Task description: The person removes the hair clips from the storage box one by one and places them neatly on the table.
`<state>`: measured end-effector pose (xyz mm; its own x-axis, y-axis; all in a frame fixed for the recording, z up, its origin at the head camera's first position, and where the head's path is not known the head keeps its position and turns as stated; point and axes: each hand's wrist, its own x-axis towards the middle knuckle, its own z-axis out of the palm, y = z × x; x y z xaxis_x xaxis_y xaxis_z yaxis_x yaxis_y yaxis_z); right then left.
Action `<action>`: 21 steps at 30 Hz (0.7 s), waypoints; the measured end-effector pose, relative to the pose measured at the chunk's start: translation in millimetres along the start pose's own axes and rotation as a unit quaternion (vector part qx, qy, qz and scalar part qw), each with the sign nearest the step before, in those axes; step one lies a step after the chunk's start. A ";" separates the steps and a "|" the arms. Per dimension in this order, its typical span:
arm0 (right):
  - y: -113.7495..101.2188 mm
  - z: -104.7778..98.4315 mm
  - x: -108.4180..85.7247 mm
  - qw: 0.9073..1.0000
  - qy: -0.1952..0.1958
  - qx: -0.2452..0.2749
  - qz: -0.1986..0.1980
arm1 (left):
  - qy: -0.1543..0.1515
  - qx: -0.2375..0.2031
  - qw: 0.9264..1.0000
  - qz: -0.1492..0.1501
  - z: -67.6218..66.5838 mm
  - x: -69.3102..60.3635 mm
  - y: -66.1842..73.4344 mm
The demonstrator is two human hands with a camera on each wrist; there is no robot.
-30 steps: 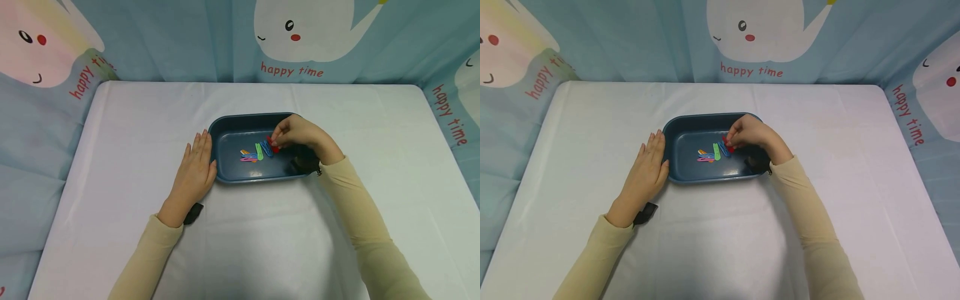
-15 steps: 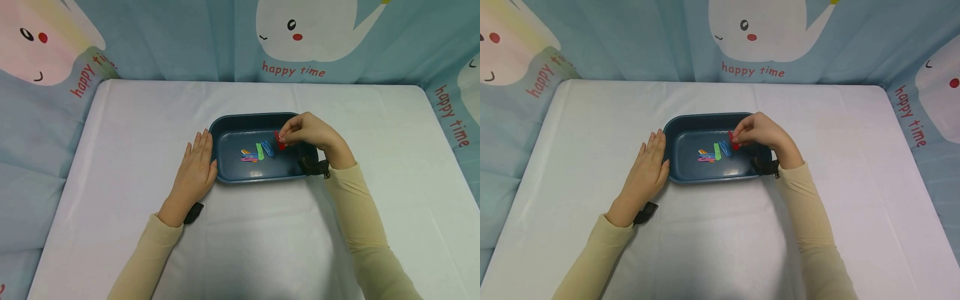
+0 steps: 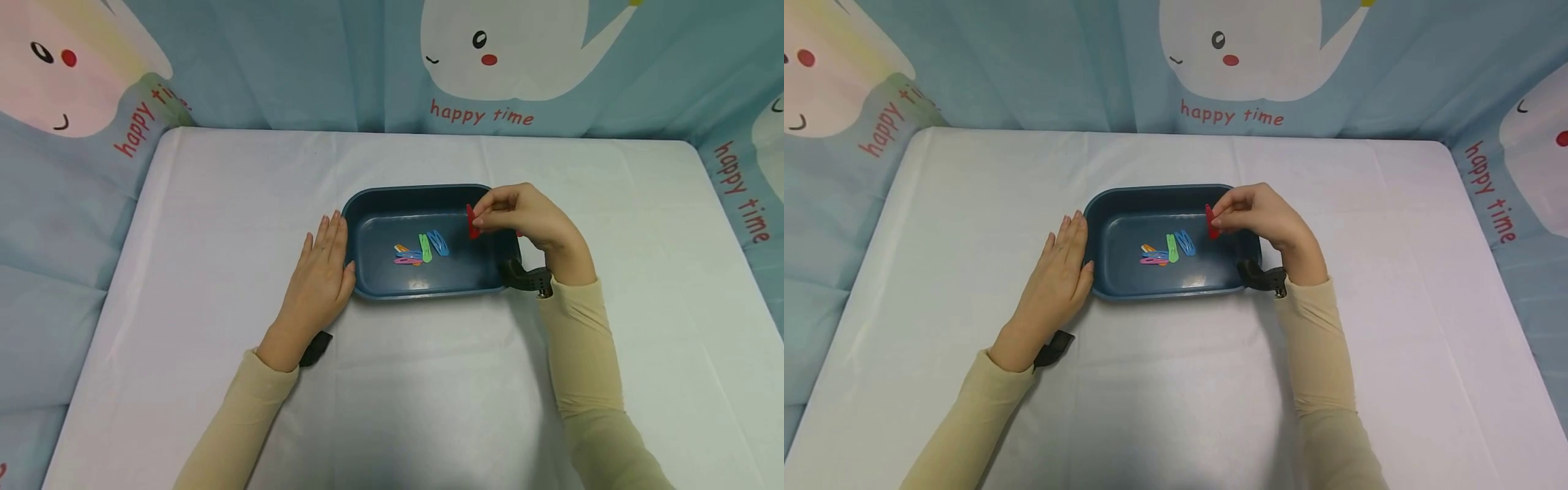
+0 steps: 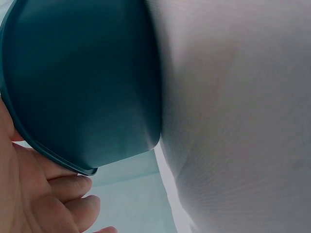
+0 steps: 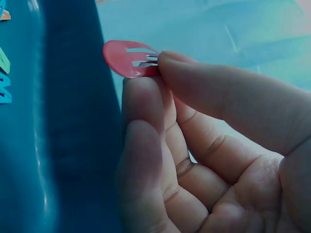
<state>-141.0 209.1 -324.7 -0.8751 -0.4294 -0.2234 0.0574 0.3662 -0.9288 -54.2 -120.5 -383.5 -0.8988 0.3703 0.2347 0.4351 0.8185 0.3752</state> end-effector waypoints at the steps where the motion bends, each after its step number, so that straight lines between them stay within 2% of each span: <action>1: 0.6 -1.1 -1.7 1.000 0.004 0.002 -0.002 | -0.001 0.001 1.000 0.000 0.1 0.0 0.0; 10: 4.9 -12.4 -8.3 0.998 0.002 0.042 -0.047 | -0.003 0.000 1.000 -0.001 -1.8 0.1 1.2; 21: 12.1 -26.9 -19.3 0.989 0.023 0.132 -0.059 | -0.012 -0.001 1.000 -0.003 -3.2 0.1 1.0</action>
<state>-136.4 244.0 -323.8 -0.9037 -0.4161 -0.1011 0.0719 0.0852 -0.9938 -53.7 -121.1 -380.2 -0.9028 0.3755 0.2097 0.4290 0.8199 0.3790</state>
